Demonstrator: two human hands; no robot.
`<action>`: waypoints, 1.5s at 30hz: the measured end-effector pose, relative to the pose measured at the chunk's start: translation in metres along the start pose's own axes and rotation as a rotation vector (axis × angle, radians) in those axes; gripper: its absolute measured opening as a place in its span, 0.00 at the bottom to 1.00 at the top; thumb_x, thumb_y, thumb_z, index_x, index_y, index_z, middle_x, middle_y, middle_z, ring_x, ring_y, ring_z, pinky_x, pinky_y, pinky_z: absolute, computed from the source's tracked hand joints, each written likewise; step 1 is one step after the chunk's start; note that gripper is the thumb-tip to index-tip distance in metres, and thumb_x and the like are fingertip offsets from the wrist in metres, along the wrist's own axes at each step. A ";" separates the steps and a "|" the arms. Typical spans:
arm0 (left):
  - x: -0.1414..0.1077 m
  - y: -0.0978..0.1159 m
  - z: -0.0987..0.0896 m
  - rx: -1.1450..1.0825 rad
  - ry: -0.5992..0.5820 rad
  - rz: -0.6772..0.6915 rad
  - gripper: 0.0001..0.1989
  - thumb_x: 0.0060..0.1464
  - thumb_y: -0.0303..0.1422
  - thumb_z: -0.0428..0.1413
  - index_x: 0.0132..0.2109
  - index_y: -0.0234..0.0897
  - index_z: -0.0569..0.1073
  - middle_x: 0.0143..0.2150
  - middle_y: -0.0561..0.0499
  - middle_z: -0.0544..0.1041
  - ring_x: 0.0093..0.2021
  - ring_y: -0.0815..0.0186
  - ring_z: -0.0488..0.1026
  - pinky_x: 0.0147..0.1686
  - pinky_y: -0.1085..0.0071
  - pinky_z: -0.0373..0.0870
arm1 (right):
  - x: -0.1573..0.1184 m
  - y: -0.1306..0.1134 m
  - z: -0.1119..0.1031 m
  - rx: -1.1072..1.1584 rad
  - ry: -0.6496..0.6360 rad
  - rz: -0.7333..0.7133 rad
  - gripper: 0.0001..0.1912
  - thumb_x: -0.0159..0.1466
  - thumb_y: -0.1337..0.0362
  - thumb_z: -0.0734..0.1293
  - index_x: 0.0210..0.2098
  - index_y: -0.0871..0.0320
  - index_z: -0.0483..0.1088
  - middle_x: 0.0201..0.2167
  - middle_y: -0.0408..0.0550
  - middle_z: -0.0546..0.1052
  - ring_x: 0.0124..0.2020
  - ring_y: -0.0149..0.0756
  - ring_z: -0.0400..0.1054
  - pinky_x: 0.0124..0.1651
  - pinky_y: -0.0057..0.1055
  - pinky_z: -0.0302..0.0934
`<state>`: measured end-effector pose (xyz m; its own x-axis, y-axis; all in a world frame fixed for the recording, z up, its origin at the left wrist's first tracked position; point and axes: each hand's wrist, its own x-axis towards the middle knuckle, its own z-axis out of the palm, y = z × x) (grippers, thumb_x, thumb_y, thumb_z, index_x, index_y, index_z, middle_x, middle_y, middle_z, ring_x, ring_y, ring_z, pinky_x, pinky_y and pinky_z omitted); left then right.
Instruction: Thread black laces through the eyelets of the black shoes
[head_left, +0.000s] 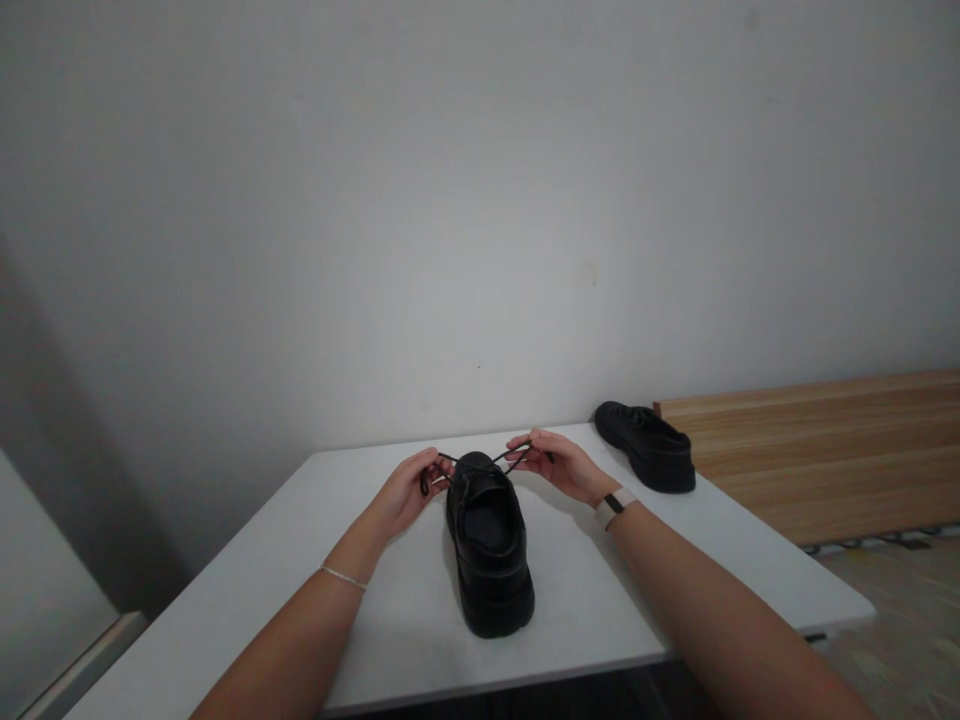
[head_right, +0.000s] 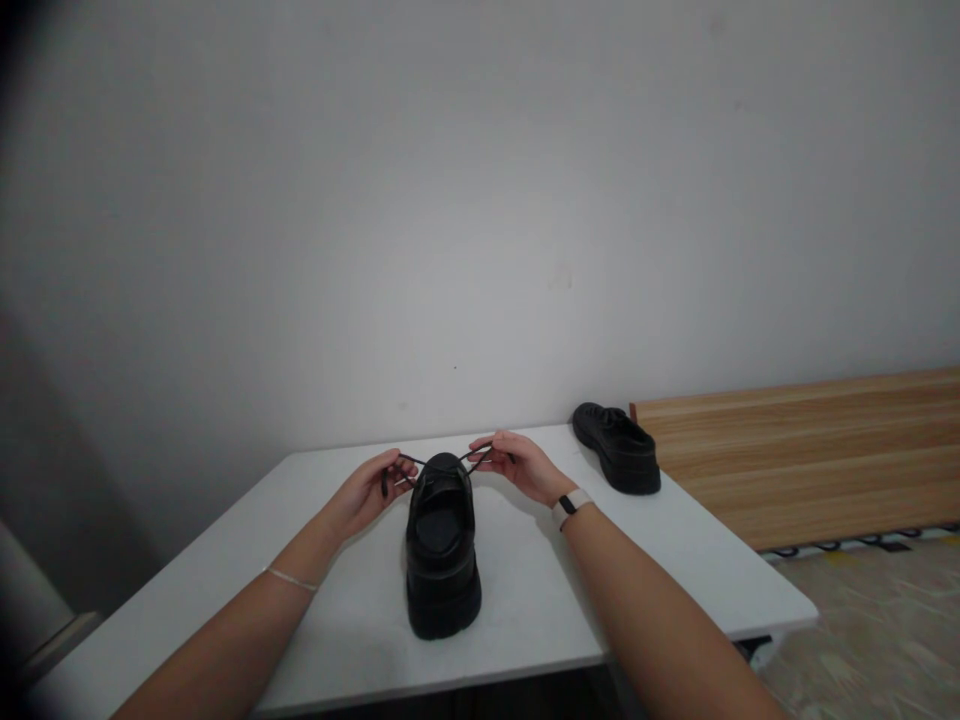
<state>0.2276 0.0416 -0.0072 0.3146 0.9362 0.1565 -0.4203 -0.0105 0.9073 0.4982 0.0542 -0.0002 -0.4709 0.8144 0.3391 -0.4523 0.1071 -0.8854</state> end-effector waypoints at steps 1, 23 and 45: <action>0.000 0.001 0.000 0.001 -0.006 -0.008 0.11 0.54 0.37 0.58 0.32 0.31 0.73 0.32 0.48 0.74 0.37 0.65 0.71 0.41 0.68 0.69 | 0.000 -0.001 0.000 0.033 0.005 -0.001 0.08 0.58 0.60 0.70 0.32 0.60 0.72 0.46 0.53 0.76 0.46 0.43 0.71 0.52 0.40 0.62; -0.008 0.006 0.005 0.042 -0.191 0.057 0.18 0.58 0.37 0.55 0.23 0.34 0.65 0.23 0.53 0.63 0.26 0.70 0.62 0.27 0.73 0.61 | 0.006 0.009 -0.009 0.114 0.076 0.005 0.11 0.61 0.57 0.69 0.29 0.58 0.68 0.30 0.45 0.77 0.21 0.26 0.67 0.24 0.23 0.62; 0.004 -0.015 -0.001 0.529 -0.048 0.080 0.13 0.50 0.39 0.61 0.36 0.33 0.75 0.30 0.50 0.75 0.32 0.66 0.70 0.34 0.71 0.65 | 0.008 0.034 -0.002 -0.452 0.032 0.060 0.18 0.53 0.52 0.73 0.32 0.61 0.72 0.27 0.44 0.73 0.28 0.31 0.68 0.30 0.28 0.63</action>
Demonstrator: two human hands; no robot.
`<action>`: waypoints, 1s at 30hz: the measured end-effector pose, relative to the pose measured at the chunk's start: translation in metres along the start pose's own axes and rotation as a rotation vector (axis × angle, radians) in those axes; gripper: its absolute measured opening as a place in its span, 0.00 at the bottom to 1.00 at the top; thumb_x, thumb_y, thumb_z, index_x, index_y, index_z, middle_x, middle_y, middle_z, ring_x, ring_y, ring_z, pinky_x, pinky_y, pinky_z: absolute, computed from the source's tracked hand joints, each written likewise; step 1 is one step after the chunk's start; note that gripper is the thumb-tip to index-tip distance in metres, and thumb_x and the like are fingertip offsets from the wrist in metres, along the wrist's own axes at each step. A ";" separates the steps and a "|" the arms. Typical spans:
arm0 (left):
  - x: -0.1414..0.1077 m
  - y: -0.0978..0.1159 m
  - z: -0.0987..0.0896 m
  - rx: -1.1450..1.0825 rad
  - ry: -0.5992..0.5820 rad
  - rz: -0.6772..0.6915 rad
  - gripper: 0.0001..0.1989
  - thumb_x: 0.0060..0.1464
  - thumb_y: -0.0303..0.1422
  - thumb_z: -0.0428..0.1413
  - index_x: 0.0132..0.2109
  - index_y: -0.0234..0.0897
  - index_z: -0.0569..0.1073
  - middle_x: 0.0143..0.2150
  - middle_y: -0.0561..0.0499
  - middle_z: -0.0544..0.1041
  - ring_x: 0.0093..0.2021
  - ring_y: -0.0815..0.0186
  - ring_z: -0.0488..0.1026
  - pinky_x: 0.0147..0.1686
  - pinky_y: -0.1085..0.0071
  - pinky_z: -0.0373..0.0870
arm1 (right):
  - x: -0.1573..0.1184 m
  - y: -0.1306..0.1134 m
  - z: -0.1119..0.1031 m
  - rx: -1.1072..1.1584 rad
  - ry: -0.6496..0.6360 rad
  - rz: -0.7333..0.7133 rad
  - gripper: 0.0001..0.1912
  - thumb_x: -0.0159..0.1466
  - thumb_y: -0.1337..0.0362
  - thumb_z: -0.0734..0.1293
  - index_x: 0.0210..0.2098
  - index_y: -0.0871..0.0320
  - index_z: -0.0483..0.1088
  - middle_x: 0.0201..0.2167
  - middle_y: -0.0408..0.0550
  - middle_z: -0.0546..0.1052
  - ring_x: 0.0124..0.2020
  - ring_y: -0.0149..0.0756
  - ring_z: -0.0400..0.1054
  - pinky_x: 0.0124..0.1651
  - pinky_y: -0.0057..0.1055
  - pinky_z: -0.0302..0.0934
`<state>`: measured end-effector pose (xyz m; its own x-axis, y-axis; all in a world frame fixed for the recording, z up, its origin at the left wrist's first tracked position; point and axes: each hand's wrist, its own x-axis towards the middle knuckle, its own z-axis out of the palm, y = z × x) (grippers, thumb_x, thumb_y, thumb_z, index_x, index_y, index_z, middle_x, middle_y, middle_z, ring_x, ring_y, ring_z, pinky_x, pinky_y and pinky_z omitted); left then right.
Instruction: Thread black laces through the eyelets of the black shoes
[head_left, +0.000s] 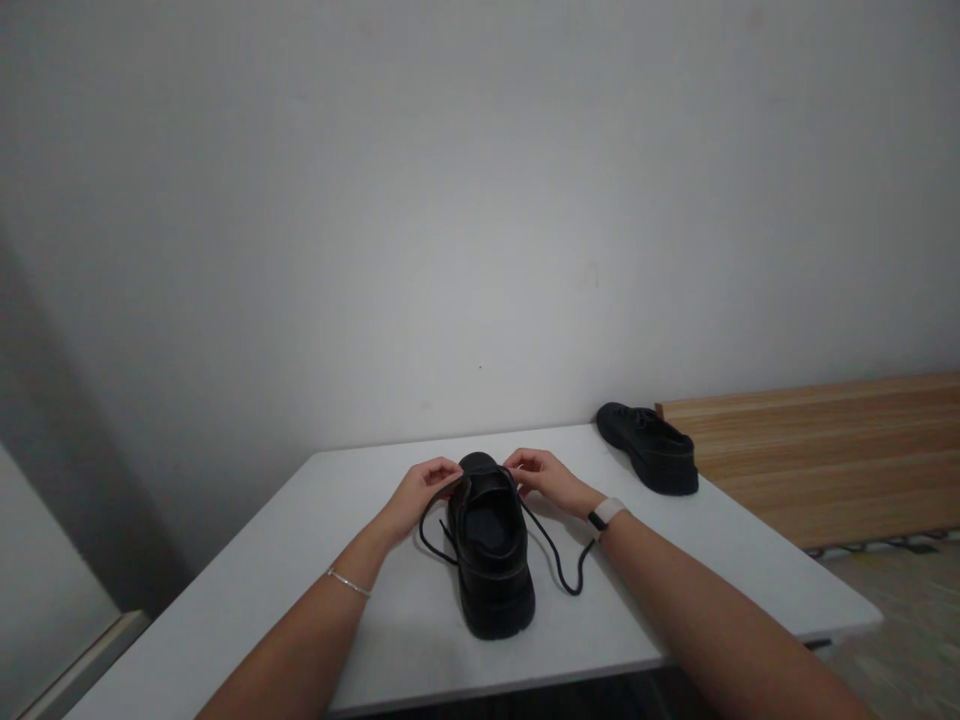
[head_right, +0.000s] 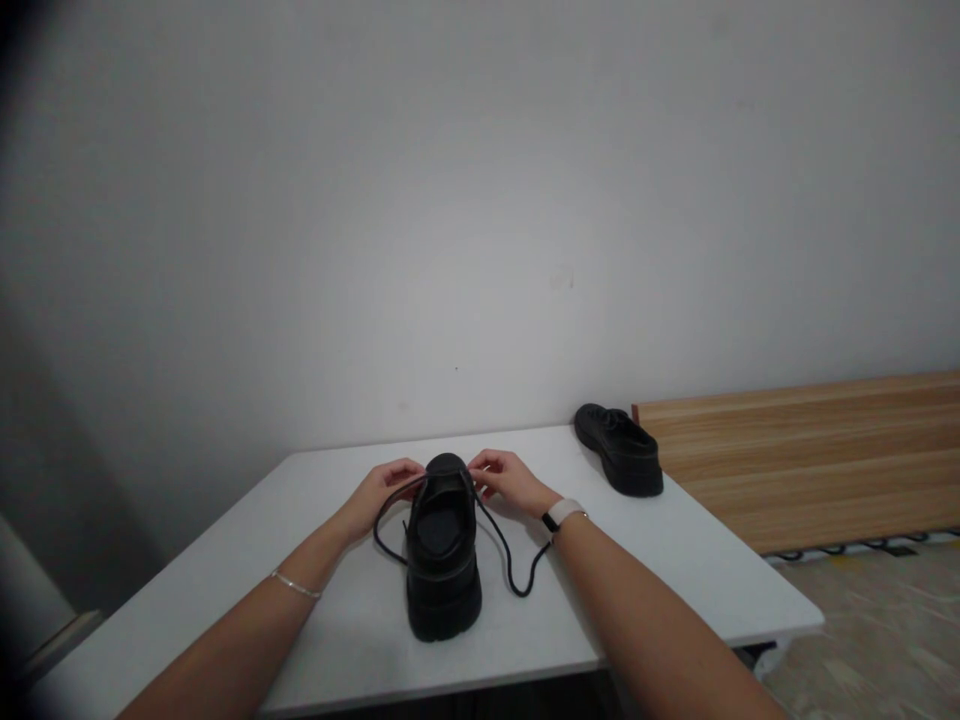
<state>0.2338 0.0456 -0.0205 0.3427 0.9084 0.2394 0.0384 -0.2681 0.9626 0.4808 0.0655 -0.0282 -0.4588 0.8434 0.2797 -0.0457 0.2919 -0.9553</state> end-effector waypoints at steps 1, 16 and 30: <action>0.000 0.000 0.000 0.010 -0.003 0.027 0.13 0.50 0.39 0.61 0.37 0.33 0.75 0.31 0.49 0.76 0.33 0.66 0.71 0.35 0.71 0.66 | 0.000 0.000 0.000 -0.008 0.008 -0.009 0.18 0.53 0.52 0.73 0.32 0.61 0.72 0.27 0.44 0.73 0.28 0.31 0.68 0.30 0.29 0.63; 0.004 0.012 0.022 0.221 0.267 0.264 0.09 0.52 0.38 0.59 0.34 0.37 0.73 0.30 0.50 0.76 0.33 0.63 0.72 0.36 0.71 0.66 | 0.009 -0.003 0.016 -0.029 0.165 -0.141 0.13 0.55 0.54 0.70 0.28 0.58 0.67 0.22 0.40 0.69 0.22 0.28 0.60 0.25 0.27 0.55; 0.001 0.023 0.005 -0.179 0.271 0.156 0.14 0.48 0.33 0.62 0.43 0.35 0.71 0.29 0.53 0.72 0.33 0.68 0.69 0.39 0.71 0.64 | 0.010 -0.009 -0.017 0.160 0.406 -0.206 0.13 0.48 0.61 0.73 0.32 0.57 0.71 0.26 0.41 0.69 0.28 0.31 0.59 0.31 0.28 0.54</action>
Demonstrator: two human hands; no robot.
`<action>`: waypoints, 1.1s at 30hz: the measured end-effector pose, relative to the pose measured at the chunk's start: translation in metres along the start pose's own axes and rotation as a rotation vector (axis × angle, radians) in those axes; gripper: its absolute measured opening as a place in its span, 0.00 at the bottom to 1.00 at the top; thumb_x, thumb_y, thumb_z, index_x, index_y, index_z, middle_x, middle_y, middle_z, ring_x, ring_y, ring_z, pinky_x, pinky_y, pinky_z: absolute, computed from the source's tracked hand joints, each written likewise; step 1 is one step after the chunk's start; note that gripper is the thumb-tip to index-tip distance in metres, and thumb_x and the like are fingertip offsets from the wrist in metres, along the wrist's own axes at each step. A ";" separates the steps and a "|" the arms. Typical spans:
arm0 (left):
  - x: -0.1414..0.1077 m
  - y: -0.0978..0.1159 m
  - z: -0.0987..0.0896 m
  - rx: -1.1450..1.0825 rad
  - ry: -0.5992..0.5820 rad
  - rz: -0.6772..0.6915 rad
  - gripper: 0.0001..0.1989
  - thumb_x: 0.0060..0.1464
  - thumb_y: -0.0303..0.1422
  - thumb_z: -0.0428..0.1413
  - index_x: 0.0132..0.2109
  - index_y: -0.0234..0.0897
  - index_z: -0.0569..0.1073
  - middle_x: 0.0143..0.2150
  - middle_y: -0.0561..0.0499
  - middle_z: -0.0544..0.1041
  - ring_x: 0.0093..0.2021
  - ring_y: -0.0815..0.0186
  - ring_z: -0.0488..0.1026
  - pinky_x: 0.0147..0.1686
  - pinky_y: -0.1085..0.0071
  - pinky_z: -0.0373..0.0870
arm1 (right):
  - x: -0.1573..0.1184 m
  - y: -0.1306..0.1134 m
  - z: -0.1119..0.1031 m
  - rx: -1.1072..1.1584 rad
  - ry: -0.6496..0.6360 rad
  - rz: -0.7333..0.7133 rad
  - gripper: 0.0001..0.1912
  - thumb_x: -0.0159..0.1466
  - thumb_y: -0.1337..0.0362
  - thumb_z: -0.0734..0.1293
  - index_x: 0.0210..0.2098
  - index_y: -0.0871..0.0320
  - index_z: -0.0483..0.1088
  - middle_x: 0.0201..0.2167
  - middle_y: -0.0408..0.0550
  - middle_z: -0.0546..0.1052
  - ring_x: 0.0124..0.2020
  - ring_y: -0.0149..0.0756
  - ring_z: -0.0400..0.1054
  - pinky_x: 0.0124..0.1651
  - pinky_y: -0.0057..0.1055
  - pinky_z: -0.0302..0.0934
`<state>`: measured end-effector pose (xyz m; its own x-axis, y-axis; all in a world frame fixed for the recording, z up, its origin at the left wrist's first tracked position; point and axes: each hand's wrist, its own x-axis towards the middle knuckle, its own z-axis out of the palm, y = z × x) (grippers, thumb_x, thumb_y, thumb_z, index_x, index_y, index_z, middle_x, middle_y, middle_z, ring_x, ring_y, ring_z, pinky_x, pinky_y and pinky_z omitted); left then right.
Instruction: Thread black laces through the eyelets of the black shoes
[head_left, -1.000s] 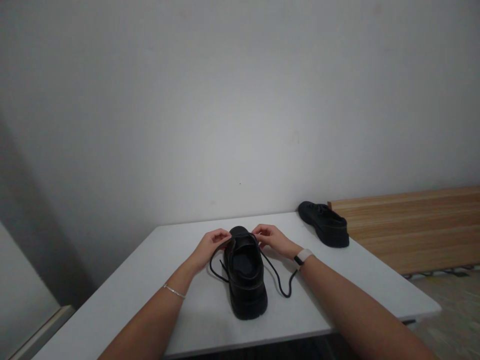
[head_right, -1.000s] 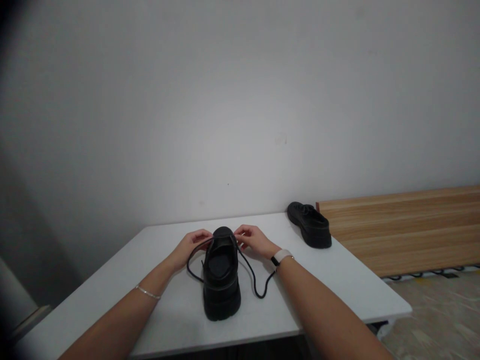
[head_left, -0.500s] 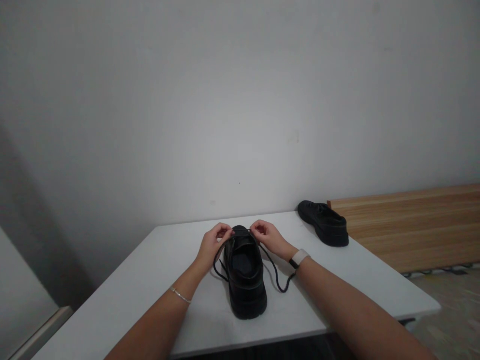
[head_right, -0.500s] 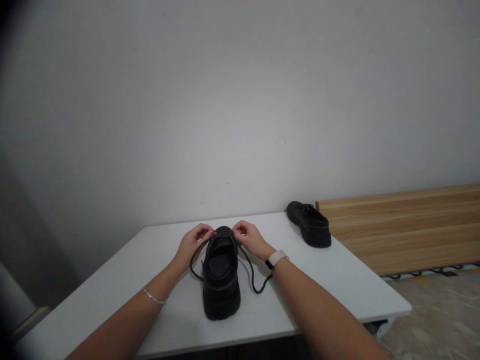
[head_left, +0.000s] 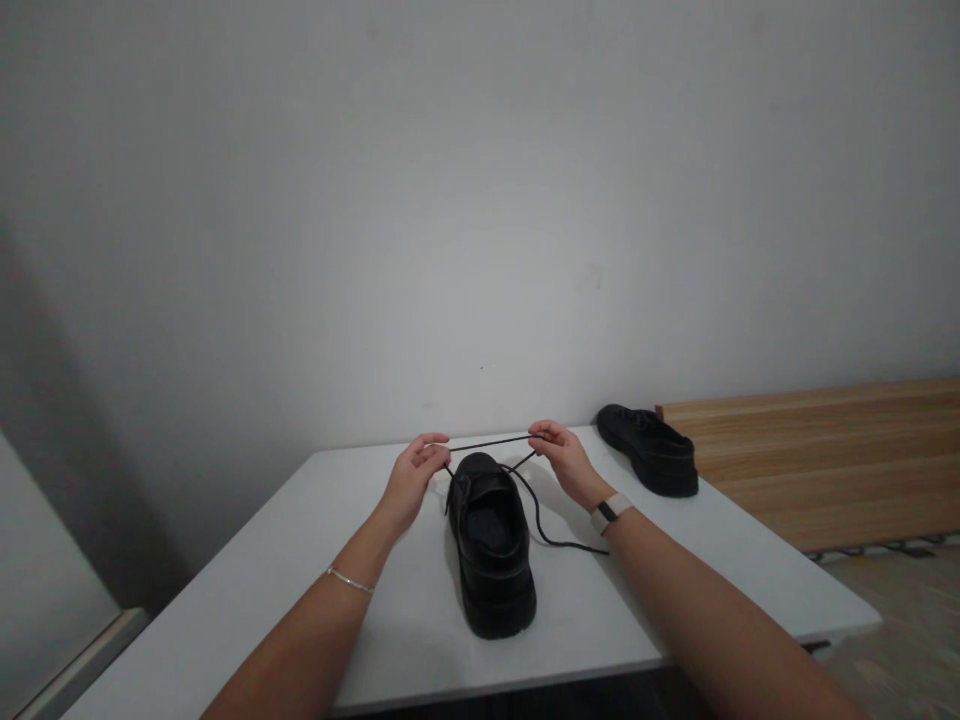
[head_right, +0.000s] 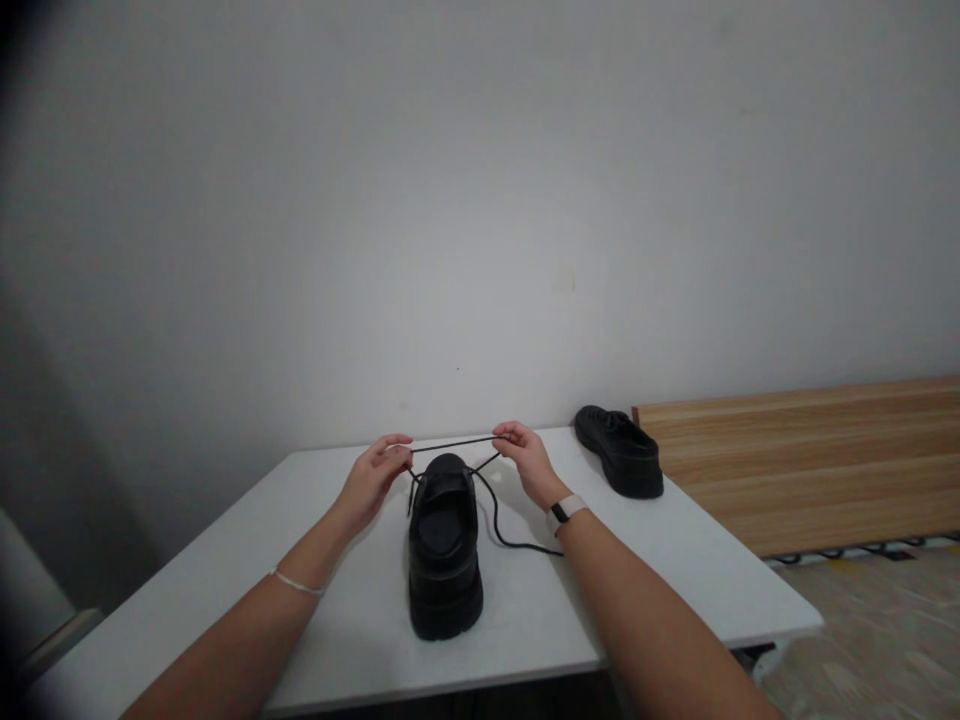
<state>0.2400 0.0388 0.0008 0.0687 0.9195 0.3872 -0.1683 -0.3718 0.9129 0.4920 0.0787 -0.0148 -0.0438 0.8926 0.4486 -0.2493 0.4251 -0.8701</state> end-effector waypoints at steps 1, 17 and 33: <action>0.000 0.002 -0.004 -0.069 -0.013 -0.036 0.15 0.48 0.34 0.62 0.43 0.36 0.71 0.30 0.53 0.72 0.34 0.68 0.70 0.39 0.70 0.65 | 0.002 0.000 -0.004 0.012 0.030 0.001 0.13 0.47 0.61 0.73 0.31 0.57 0.71 0.25 0.41 0.69 0.27 0.31 0.59 0.31 0.28 0.54; 0.000 0.005 -0.026 0.404 -0.375 -0.116 0.10 0.48 0.37 0.62 0.27 0.34 0.76 0.22 0.53 0.70 0.24 0.70 0.63 0.23 0.76 0.56 | -0.005 -0.013 -0.019 -0.117 -0.203 0.233 0.16 0.50 0.55 0.74 0.31 0.59 0.71 0.14 0.33 0.58 0.14 0.21 0.44 0.17 0.24 0.36; 0.012 0.021 -0.043 -0.431 0.046 -0.115 0.19 0.51 0.35 0.61 0.24 0.36 0.57 0.18 0.63 0.54 0.13 0.81 0.46 0.10 0.86 0.42 | -0.005 -0.010 -0.016 -0.154 -0.287 0.225 0.21 0.59 0.46 0.66 0.30 0.59 0.70 0.17 0.33 0.53 0.15 0.22 0.43 0.17 0.23 0.38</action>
<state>0.1949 0.0481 0.0188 0.0684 0.9602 0.2709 -0.5576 -0.1884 0.8085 0.5100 0.0724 -0.0110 -0.3550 0.8971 0.2631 -0.0559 0.2606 -0.9638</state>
